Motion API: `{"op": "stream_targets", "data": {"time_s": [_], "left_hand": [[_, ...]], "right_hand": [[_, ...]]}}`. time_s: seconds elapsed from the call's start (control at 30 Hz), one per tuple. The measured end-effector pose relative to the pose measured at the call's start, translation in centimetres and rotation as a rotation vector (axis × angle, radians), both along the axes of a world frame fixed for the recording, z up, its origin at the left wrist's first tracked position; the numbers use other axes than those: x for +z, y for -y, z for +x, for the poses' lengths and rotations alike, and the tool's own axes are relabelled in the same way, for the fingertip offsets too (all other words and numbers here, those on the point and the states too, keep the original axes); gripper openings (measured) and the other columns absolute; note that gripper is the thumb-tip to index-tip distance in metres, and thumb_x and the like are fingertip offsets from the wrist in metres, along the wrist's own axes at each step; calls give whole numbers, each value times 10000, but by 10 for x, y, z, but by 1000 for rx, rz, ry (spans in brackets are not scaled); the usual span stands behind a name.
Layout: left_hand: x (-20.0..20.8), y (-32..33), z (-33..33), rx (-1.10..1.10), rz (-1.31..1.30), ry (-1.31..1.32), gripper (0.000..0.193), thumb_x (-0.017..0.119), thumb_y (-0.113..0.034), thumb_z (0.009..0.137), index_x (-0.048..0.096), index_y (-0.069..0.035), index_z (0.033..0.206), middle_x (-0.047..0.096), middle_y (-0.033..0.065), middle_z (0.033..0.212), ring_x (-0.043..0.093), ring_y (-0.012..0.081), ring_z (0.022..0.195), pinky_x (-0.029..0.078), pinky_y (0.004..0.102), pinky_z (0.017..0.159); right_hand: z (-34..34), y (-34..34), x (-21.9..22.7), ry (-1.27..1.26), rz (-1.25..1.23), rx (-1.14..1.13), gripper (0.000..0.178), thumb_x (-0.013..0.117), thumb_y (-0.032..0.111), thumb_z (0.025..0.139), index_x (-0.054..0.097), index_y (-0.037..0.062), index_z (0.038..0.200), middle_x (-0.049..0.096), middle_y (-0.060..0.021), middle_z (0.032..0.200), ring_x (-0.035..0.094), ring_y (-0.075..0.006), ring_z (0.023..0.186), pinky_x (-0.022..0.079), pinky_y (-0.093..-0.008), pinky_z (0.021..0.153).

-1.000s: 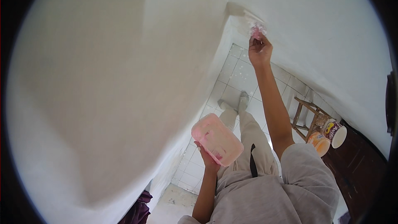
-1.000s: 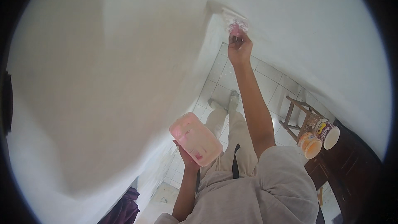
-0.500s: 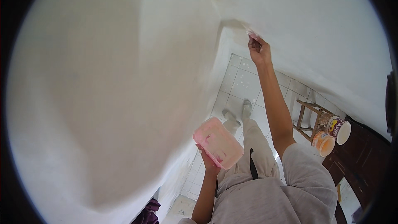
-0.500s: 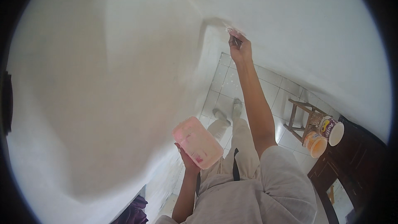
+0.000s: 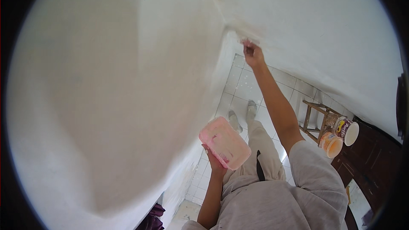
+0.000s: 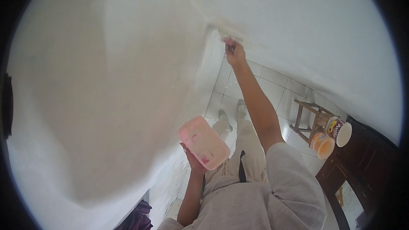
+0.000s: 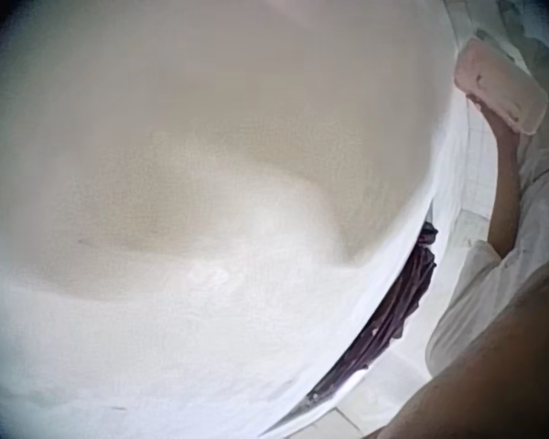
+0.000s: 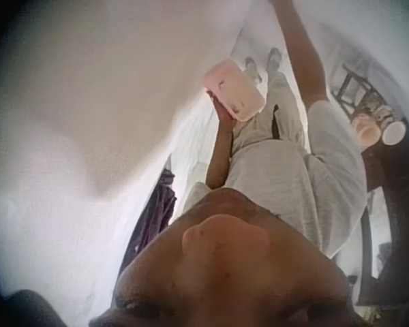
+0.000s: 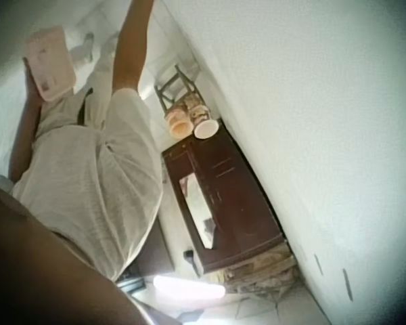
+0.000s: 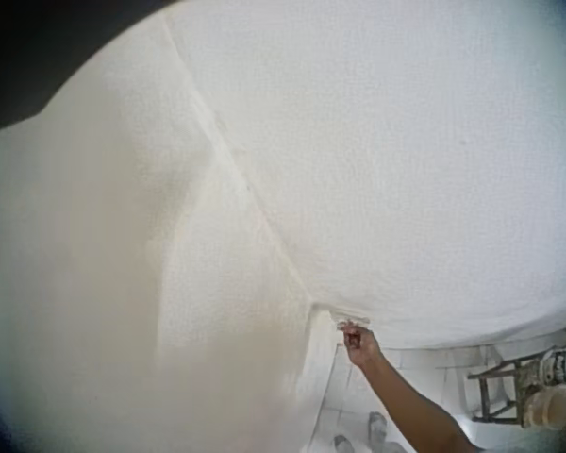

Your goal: The person applies wall putty to a corner using a scraper tool.

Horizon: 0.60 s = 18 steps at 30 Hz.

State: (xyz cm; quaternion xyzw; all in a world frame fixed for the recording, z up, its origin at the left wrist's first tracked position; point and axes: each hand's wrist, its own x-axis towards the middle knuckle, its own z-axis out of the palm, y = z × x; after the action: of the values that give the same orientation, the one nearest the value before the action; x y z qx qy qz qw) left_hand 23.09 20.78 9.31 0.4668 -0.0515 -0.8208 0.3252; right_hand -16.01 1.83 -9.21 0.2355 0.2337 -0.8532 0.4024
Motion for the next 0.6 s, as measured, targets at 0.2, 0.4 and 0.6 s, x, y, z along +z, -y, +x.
{"op": "stream_targets", "data": {"time_s": [0.2, 0.4, 0.6], "left_hand": [[11, 6, 10, 54, -22, 59, 730, 397, -680, 893, 364, -150, 1393, 474, 64, 1322, 483, 269, 1199, 440, 458, 986], [15, 7, 4, 76, -59, 75, 714, 384, -673, 903, 366, -152, 1390, 468, 65, 1322, 476, 265, 1202, 431, 451, 994], [9, 8, 1, 16, -6, 61, 712, 375, -672, 907, 364, -149, 1390, 467, 62, 1322, 473, 264, 1205, 433, 451, 991]], "right_hand": [[6, -12, 129, 105, -208, -54, 214, 452, 1, 934, 459, -145, 1090, 549, -226, 1120, 579, -310, 1024, 560, -315, 836], [46, -51, 79, -61, -59, -81, 130, 522, -2, 895, 557, -57, 1008, 587, -152, 1098, 598, -233, 955, 546, -311, 858], [35, 5, -12, 54, 212, 138, 139, 509, -20, 890, 546, -34, 1024, 589, -134, 1067, 596, -216, 905, 550, -308, 851]]}}
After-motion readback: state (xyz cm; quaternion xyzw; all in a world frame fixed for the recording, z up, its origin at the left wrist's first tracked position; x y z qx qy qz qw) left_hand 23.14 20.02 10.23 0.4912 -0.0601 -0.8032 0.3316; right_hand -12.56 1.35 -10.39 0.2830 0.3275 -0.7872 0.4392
